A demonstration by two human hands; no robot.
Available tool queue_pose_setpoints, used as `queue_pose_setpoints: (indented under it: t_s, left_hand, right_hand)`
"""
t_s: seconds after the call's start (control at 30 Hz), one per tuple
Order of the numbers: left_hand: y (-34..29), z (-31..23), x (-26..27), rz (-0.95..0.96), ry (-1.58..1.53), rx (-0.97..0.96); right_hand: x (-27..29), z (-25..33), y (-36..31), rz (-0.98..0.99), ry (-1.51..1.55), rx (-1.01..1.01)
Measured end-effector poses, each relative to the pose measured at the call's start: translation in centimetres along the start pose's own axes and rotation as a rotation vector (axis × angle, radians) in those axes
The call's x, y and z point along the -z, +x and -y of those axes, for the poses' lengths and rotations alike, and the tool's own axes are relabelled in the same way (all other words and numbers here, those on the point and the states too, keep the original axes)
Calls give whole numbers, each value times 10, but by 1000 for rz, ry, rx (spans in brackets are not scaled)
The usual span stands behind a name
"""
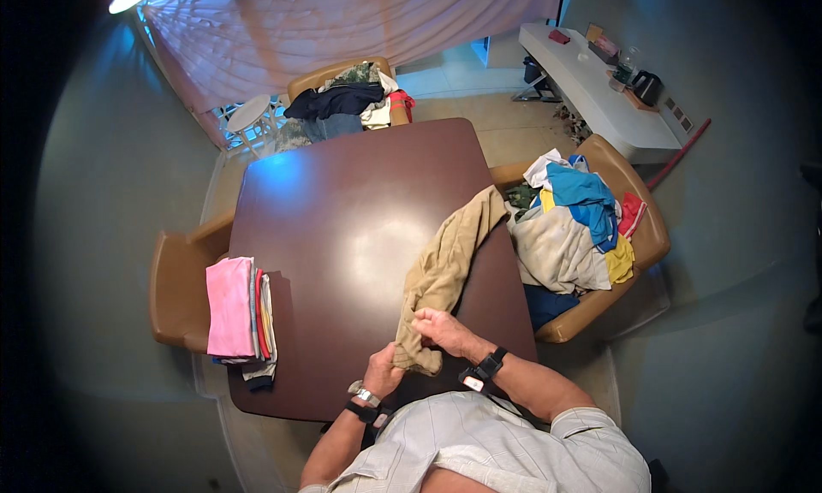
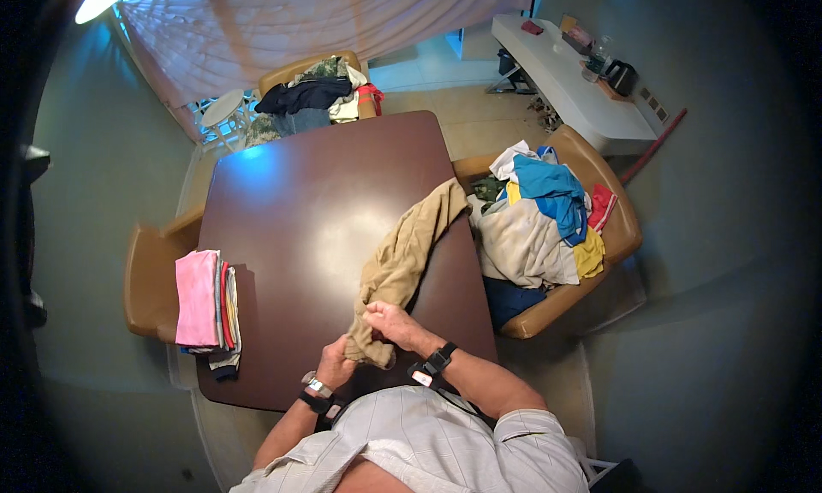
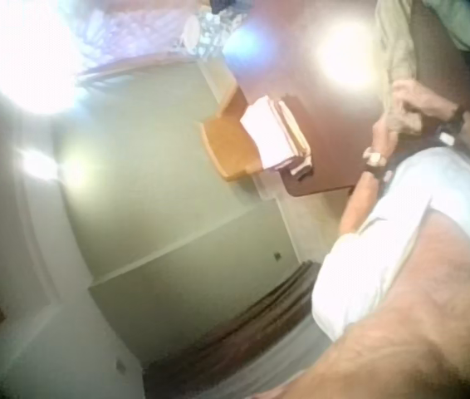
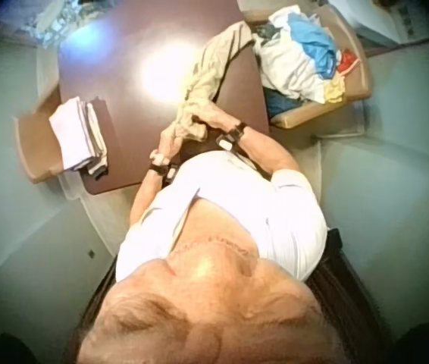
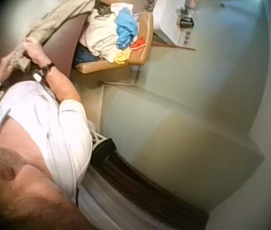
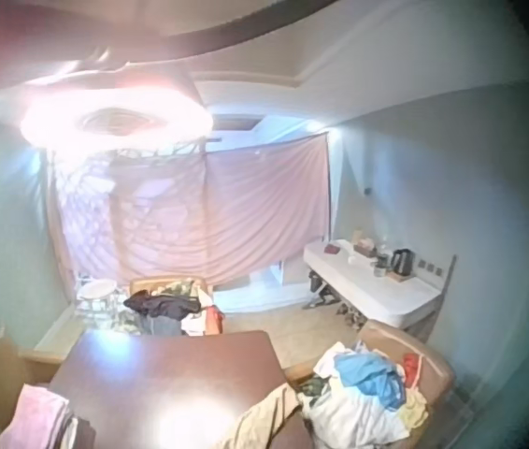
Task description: The person folds a pair of beige trousers on a brown table. They lay the trousers flat, smooth the fabric, fold each leg inward, and then fold the garment in half lengthwise. A stack of folded clothes is visible on the left side of the table.
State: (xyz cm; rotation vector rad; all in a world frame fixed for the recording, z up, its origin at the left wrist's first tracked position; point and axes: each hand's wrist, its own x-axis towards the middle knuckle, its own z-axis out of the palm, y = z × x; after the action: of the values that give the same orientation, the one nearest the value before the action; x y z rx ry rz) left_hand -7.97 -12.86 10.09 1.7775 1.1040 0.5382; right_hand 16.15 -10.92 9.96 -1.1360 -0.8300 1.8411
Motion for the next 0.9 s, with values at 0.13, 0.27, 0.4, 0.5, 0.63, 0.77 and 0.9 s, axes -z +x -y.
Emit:
queue_pose_setpoints:
  t_s: [0.13, 0.27, 0.4, 0.5, 0.63, 0.77, 0.9]
  left_hand:
    - [-17, -50, 49, -98, -264, 8]
    - [-34, -123, 122, -96, -179, -267]
    - [-98, -96, 167, -305, -308, -201]
    - [-194, 9, 205, -750, 301, -229]
    - [-220, 31, 221, -906, 633, -63]
    - [-139, -59, 211, -997, 36, 20]
    - [-161, -67, 203, -1046, -228, -81]
  right_hand:
    - [42, -11, 11, -394, 32, 9]
    - [70, -33, 20, -869, -394, 149]
    - [109, -32, 48, -1046, -29, 226]
    - [113, -31, 66, -937, 337, -21]
    - [166, -45, 109, -1042, 252, 73]
    - [230, 51, 184, -1033, 251, 325]
    - [130, 218, 210, -578, 245, 478]
